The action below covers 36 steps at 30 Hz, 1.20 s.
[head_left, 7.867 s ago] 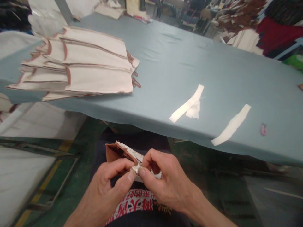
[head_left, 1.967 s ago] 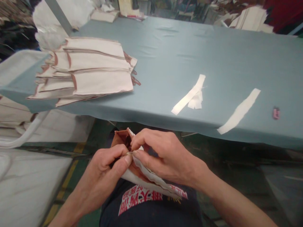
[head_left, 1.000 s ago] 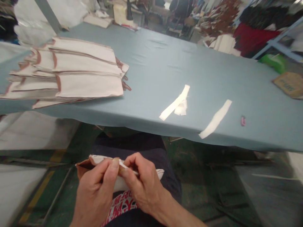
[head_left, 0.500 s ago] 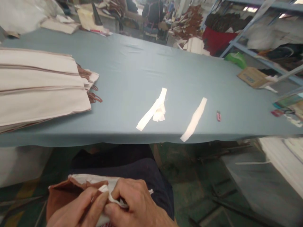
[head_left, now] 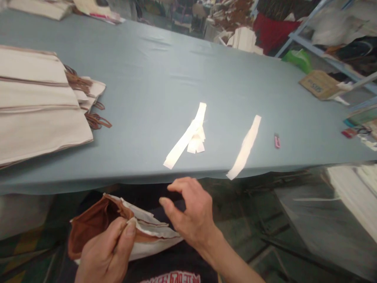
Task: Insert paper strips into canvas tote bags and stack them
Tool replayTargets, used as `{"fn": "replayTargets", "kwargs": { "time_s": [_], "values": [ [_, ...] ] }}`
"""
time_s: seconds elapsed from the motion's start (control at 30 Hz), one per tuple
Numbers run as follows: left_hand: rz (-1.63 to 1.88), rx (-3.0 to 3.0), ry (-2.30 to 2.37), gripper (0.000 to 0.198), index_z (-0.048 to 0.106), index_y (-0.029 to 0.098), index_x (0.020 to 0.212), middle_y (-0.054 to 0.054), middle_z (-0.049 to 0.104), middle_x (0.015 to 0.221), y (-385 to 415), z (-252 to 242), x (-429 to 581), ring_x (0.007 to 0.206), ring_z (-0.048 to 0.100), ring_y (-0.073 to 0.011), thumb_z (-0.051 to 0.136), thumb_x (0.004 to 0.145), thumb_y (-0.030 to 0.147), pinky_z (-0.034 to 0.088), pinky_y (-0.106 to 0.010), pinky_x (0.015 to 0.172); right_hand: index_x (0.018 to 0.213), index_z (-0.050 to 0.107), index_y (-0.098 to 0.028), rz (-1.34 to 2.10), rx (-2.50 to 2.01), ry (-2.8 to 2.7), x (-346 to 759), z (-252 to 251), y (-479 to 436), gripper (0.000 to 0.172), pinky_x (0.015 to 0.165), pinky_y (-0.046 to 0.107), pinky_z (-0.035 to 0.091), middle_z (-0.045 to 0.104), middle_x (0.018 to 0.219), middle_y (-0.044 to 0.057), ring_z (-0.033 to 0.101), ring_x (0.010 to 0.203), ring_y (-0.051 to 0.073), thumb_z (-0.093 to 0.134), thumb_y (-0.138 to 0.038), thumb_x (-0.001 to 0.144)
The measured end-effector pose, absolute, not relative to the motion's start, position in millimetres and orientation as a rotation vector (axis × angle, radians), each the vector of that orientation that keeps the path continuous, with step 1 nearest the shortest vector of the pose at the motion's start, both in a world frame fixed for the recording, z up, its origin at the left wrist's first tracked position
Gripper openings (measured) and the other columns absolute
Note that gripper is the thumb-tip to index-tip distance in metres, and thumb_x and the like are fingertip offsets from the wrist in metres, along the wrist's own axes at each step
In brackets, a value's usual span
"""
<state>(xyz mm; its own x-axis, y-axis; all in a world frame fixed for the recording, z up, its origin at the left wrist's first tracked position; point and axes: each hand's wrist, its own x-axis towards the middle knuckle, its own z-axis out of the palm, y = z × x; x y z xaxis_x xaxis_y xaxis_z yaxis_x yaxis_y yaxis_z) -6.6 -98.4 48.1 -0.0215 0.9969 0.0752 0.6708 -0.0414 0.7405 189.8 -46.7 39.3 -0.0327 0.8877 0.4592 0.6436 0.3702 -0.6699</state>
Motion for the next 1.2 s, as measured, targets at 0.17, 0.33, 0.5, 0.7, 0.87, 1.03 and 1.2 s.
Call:
{"fn": "replayTargets", "kwargs": {
  "time_s": [0.17,0.33,0.5,0.7,0.87,1.03,1.2],
  "values": [
    [0.821,1.959,1.578,0.035,0.056,0.027,0.073,0.008,0.059,0.057,-80,37,-18,0.045,0.061,-0.0140,0.053,0.108,0.033,0.046,-0.025,0.054,0.123,0.072,-0.017,-0.010,-1.386,-1.987,211,22,11,0.029,0.106,0.048,0.052,0.078,0.131,0.017,0.068,0.122,0.033,0.073,-0.038,0.103],
    [0.830,2.044,1.618,0.039,0.056,0.027,0.074,0.008,0.061,0.057,-65,33,-22,0.046,0.062,-0.0140,0.054,0.111,0.041,0.046,-0.024,0.053,0.117,0.076,-0.023,-0.082,-1.317,-2.026,217,-10,21,0.020,0.107,0.045,0.048,0.082,0.129,0.011,0.069,0.117,0.030,0.072,-0.039,0.106],
    [0.815,1.997,1.754,0.032,0.062,0.028,0.084,0.008,0.068,0.063,-57,32,-22,0.050,0.068,-0.0151,0.059,0.108,0.049,0.050,-0.023,0.055,0.105,0.079,-0.024,-0.003,-1.342,-1.951,217,-6,22,0.012,0.104,0.044,0.050,0.085,0.120,0.008,0.072,0.110,0.027,0.067,-0.026,0.107],
    [0.781,1.832,1.814,0.024,0.065,0.027,0.105,0.005,0.080,0.078,-37,37,-9,0.063,0.078,-0.0194,0.069,0.099,0.050,0.058,-0.024,0.062,0.095,0.078,-0.024,0.099,-1.368,-1.880,215,4,28,0.024,0.097,0.045,0.054,0.087,0.112,0.006,0.075,0.103,0.025,0.058,-0.018,0.107],
    [0.827,1.831,1.697,0.022,0.069,0.025,0.113,0.008,0.072,0.062,-14,40,13,0.055,0.073,-0.0191,0.063,0.102,0.044,0.052,-0.026,0.058,0.088,0.076,-0.023,0.155,-1.377,-1.826,214,9,27,0.027,0.096,0.045,0.053,0.087,0.112,0.006,0.075,0.102,0.026,0.055,-0.013,0.103],
    [0.795,2.026,1.618,0.029,0.071,0.018,0.121,0.008,0.067,0.057,-3,43,26,0.048,0.068,-0.0179,0.057,0.104,0.037,0.045,-0.027,0.053,0.086,0.074,-0.024,0.186,-1.435,-1.790,211,10,28,0.026,0.095,0.043,0.051,0.087,0.112,0.005,0.074,0.101,0.025,0.056,-0.015,0.103],
    [0.489,2.261,1.571,0.046,0.068,0.014,0.143,-0.003,0.082,0.074,11,39,37,0.057,0.077,-0.0238,0.048,0.106,0.031,0.047,-0.031,0.055,0.090,0.076,-0.022,0.224,-1.471,-1.701,207,10,33,0.024,0.094,0.042,0.047,0.087,0.106,0.006,0.073,0.098,0.026,0.056,-0.019,0.104]
  ]
}}
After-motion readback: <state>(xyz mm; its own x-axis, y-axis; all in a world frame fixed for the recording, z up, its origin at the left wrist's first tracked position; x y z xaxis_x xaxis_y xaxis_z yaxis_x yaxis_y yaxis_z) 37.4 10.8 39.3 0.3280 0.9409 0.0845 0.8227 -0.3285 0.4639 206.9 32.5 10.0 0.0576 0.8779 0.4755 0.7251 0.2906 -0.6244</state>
